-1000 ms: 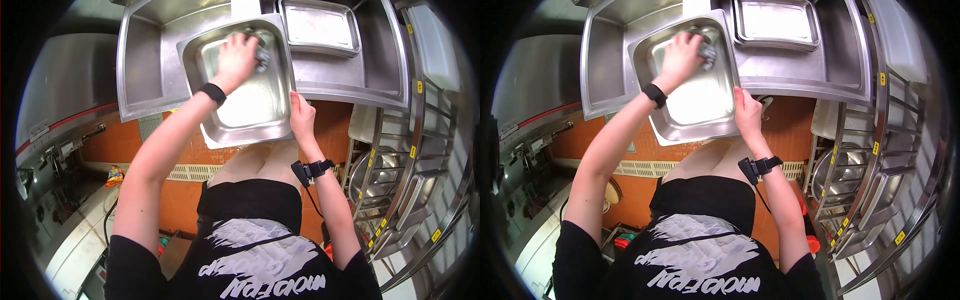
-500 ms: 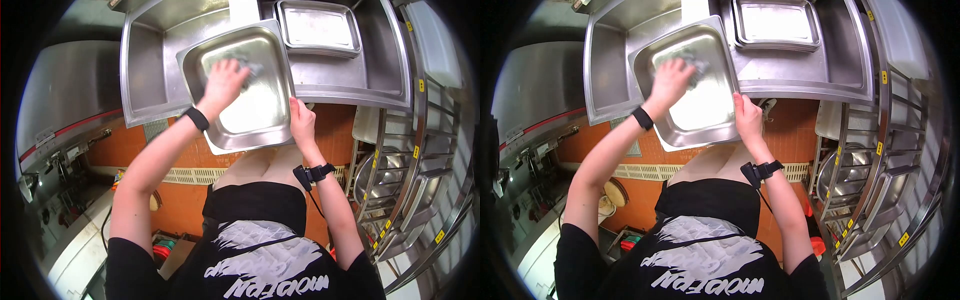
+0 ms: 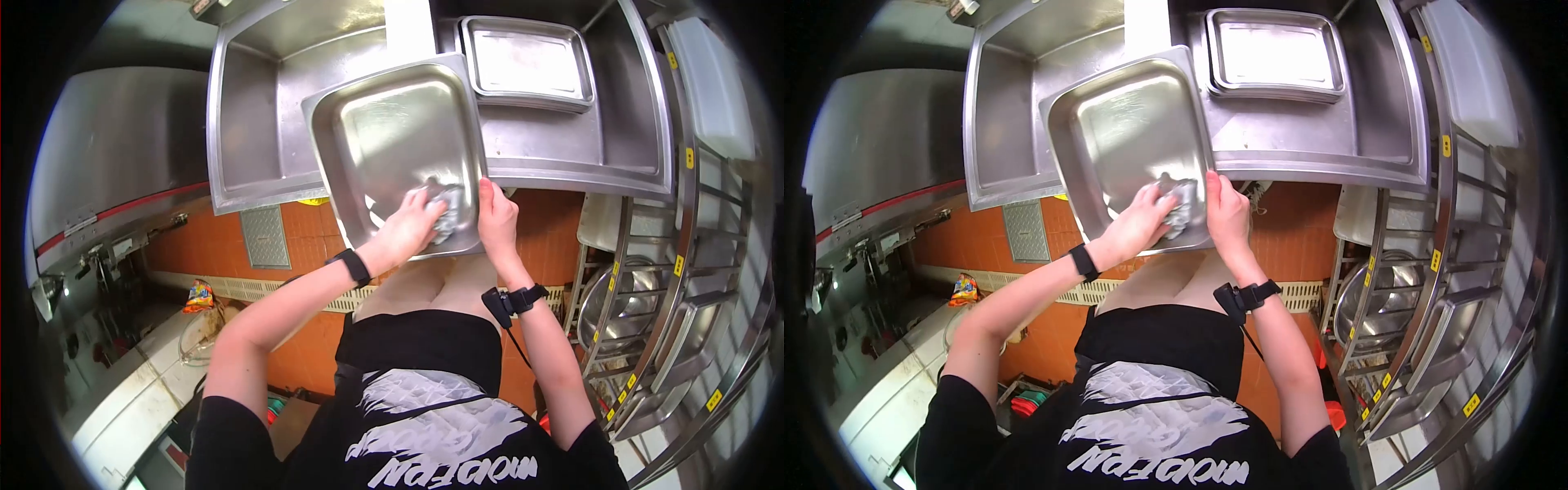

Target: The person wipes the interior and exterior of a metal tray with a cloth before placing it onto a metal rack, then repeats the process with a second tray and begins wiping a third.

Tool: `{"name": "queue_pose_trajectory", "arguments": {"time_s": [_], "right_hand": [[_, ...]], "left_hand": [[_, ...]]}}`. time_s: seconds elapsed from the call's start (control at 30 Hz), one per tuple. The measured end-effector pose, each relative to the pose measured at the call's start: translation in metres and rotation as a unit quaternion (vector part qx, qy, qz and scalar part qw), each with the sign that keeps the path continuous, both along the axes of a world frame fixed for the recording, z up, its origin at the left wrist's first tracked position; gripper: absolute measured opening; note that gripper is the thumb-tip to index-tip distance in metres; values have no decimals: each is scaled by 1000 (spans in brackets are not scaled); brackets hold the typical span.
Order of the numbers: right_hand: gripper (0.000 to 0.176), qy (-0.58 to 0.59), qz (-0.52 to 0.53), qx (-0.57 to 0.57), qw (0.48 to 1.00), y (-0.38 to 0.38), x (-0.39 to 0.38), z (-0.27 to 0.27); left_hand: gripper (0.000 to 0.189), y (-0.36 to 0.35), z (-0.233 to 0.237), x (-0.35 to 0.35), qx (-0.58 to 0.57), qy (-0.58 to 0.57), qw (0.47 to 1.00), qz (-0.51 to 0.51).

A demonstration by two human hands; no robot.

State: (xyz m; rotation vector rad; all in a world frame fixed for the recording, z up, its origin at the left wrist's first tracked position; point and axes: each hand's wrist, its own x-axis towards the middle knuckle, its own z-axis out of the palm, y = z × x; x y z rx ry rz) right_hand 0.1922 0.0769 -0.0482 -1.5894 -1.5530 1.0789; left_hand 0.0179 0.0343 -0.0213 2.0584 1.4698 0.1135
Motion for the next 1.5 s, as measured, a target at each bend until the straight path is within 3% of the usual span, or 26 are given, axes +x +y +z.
{"name": "queue_pose_trajectory", "arguments": {"time_s": [0.07, 0.13, 0.2, 0.27, 0.4, 0.47, 0.53, 0.57, 0.6, 0.63, 0.7, 0.73, 0.77, 0.83, 0.9, 0.97, 1.0, 1.07, 1.13, 1.2, 1.27, 1.33, 1.4, 1.5], "right_hand": [[40, -6, 12, 0, 1000, 0, -1, -2], [38, 6, -22, 8, 1000, 0, -5, -1], [36, 15, -19, 14, 1000, 0, -4, 0], [37, 10, -19, 4, 1000, -1, -4, -3], [39, 41, -39, 26, 998, 0, -6, 1], [40, 33, -38, -5, 999, 2, -7, 4], [41, 25, -41, -14, 999, 4, -8, 3], [42, 35, -51, -20, 998, 3, -10, 4], [42, 45, -59, -27, 997, 3, -11, 5], [42, 44, -61, -26, 997, 4, -12, 6], [43, 40, -69, -32, 996, 4, -13, 7], [44, 37, -73, -35, 996, 5, -14, 7], [44, 36, -73, -33, 996, 5, -14, 7], [43, 27, -71, -27, 997, 4, -14, 6], [44, 35, -71, -22, 997, 2, -14, 2], [44, 45, -70, -17, 996, 2, -15, 2], [44, 41, -63, -26, 997, 1, -16, 4], [44, 34, -56, -34, 997, 0, -15, 6], [45, 25, 12, -24, 999, 0, -11, 5], [44, 30, 9, -25, 999, -2, -11, 2], [44, 25, 21, -25, 999, -2, -10, 1], [43, 31, 22, -19, 999, -2, -11, 0], [41, 37, 39, 7, 999, -2, -12, -2], [39, 35, 15, 5, 999, -4, -12, -3]], "left_hand": [[53, 21, 2, 9, 65, -47, 996, -26], [55, 49, -6, 12, 103, -20, 994, -41], [54, 78, -16, 5, 279, 153, 948, -16], [54, 109, -11, -16, 308, 212, 927, 45], [45, 116, -8, -57, 215, 431, 873, 71], [39, 95, -12, -72, 212, 476, 853, 37], [37, 69, -6, -65, 160, 427, 890, -24], [38, 52, -3, -49, 95, 367, 925, 19], [40, 41, -1, -39, 56, 442, 883, -146], [43, 31, 4, -23, 29, 392, 910, -130], [42, 23, 9, -4, 6, 127, 989, 70], [42, 27, 20, 2, -14, -9, 990, 138], [44, 35, 14, 3, 39, -53, 971, 230], [49, 65, -3, -9, 119, -104, 899, 408], [47, 103, -18, -31, 159, -137, 782, 587], [42, 136, -34, -63, 111, -251, 684, 676], [45, 151, -28, -64, 94, -217, 637, 734], [48, 168, -13, -61, 112, -270, 624, 725], [49, 180, 24, -43, 78, -253, 552, 791], [49, 180, 7, -39, 94, -253, 560, 783], [46, 175, 1, -23, 129, -199, 699, 675], [41, 173, -4, 2, 132, -242, 739, 615], [37, 164, -5, 33, 169, -156, 838, 495], [34, 148, -8, 44, 213, -165, 869, 416]]}}
